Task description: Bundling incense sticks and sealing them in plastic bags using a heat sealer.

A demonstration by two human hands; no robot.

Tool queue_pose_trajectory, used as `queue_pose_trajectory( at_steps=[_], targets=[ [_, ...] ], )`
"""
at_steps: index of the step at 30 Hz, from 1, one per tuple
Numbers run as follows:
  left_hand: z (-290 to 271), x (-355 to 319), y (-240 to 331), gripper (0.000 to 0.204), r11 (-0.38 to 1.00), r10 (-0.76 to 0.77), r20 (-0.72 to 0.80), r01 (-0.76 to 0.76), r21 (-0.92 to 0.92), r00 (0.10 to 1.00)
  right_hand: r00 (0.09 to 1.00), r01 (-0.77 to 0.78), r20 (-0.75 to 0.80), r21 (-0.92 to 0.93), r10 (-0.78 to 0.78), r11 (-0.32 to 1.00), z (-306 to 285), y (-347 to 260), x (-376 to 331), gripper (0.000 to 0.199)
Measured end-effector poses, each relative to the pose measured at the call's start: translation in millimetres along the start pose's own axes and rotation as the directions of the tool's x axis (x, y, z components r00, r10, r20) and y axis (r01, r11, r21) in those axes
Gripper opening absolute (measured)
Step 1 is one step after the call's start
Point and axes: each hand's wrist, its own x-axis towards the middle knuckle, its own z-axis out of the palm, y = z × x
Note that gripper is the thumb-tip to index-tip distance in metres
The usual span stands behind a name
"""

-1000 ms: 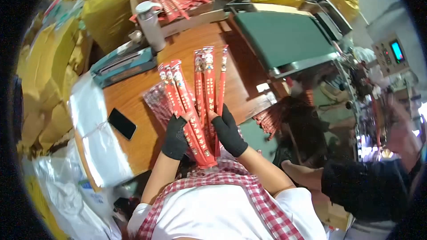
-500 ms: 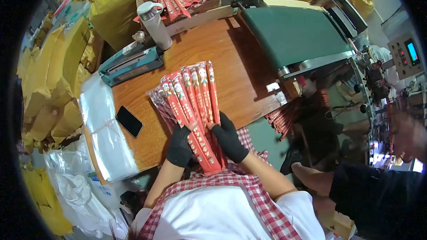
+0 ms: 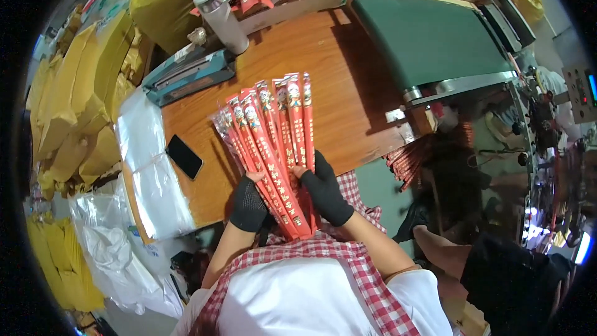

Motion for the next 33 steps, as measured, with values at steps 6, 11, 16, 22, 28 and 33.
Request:
queue_pose_trajectory(
  at_steps=[6,11,16,22,28,33],
  targets=[
    [-16,4,-1,0.048,0.998,0.052,-0.059,-0.050,0.043,0.997,0.999,0.023,0.024,-0.007,-0.023,1.000,3,-8,0,0.039],
    [-10,0,4,0.054,0.995,0.093,0.015,-0.094,0.030,0.996,0.998,-0.021,0.059,-0.008,0.021,1.000,8,-13,5,0.046],
    [-1,-8,12,0.056,0.997,0.068,-0.010,-0.067,0.044,0.998,0.997,-0.061,0.041,-0.022,0.062,0.998,14,-4,12,0.052],
    [-7,-9,16,0.055,0.997,0.074,-0.025,-0.073,0.037,0.997,0.996,-0.045,0.080,0.114,0.036,0.993,27,-8,15,0.050],
    [-13,-8,16,0.048,0.997,0.081,-0.007,-0.081,0.020,0.997,0.975,-0.189,0.135,0.092,0.175,0.978,26,-9,20,0.070],
    [-16,-5,15,0.046,0.995,0.101,-0.027,-0.100,0.023,0.995,0.989,-0.121,0.082,0.005,0.120,0.993,30,-7,19,0.073]
  ],
)
